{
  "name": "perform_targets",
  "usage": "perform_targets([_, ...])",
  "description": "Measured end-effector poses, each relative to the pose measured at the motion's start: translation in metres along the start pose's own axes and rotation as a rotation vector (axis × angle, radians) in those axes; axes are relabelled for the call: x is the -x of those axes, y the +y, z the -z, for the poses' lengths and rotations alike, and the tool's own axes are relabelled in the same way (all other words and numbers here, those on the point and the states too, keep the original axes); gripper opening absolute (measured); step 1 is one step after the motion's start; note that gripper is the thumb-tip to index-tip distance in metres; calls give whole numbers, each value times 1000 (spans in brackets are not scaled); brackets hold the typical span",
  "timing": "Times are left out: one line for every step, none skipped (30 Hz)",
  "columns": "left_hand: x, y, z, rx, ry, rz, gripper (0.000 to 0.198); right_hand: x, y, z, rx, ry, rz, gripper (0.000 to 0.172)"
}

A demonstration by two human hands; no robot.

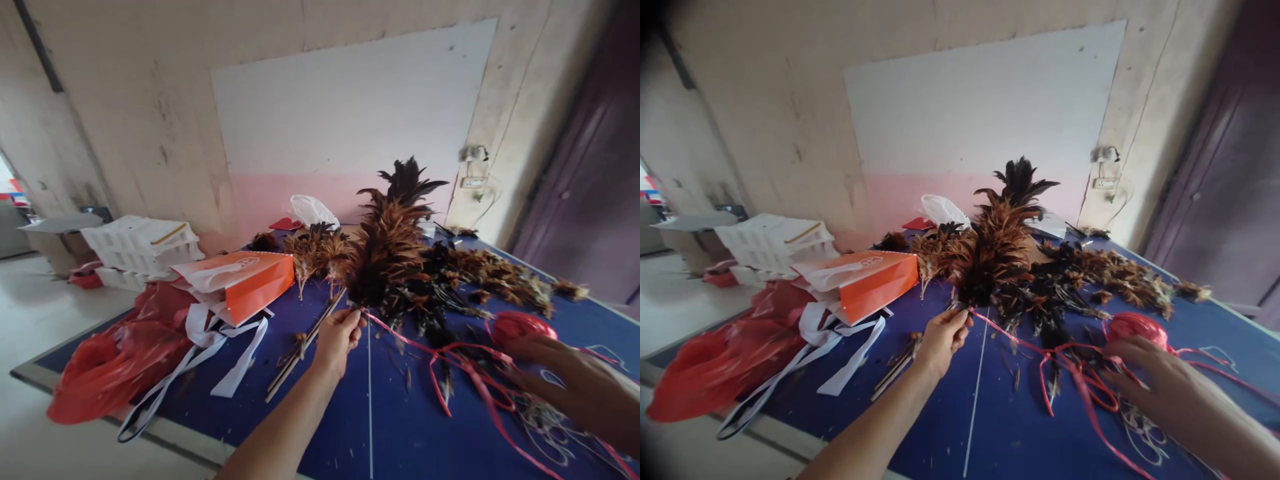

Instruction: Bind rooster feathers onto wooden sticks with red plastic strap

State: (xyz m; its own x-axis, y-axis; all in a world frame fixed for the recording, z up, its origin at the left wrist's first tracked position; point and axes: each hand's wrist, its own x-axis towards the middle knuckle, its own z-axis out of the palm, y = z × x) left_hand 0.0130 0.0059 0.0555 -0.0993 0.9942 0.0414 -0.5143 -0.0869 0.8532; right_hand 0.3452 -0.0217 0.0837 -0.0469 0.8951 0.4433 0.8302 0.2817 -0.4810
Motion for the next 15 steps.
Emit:
perform_targets([-1, -3, -3, -6, -26, 9, 26, -4, -24, -6, -101, -60, 10, 31])
perform_targets([-1, -7, -6, -12, -47, 15, 26, -7, -47, -17, -220, -77, -8, 32])
perform_targets([-1, -11, -8, -16, -61, 20, 26, -11, -69, -31, -310, -108, -17, 34])
perform_targets([-1, -15, -8, -18, -66, 24, 27, -16, -88, -49, -360, -124, -17, 35])
perform_targets([-1, -18, -7, -19, -64, 26, 27, -20, -104, -68, -396, -120, -6, 36])
perform_targets([-1, -21, -5, -19, -53, 28, 27, -25, -116, -89, -459, -126, 15, 35])
perform_targets([-1, -23, -2, -18, -40, 33, 27, -29, -124, -109, -535, -172, 38, 32])
perform_targets([-1, -25, 1, -16, -25, 39, 26, -32, -129, -127, -584, -208, 15, 29])
perform_targets([-2, -25, 4, -13, -9, 43, 26, -35, -132, -144, -612, -234, -46, 27])
perform_targets([-2, -26, 7, -10, 4, 44, 26, -37, -133, -157, -638, -249, -99, 27])
perform_targets([-3, -26, 10, -6, 14, 45, 27, -37, -134, -168, -656, -251, -146, 28])
perform_targets([-4, -26, 12, -1, 26, 45, 27, -38, -135, -175, -677, -241, -180, 29])
perform_targets([-5, -27, 14, 5, 35, 47, 28, -37, -136, -179, -704, -224, -200, 29])
perform_targets([-6, -27, 15, 8, 41, 52, 28, -37, -137, -181, -737, -204, -215, 29])
perform_targets([-6, -28, 16, 8, 40, 60, 28, -36, -138, -182, -773, -179, -233, 29])
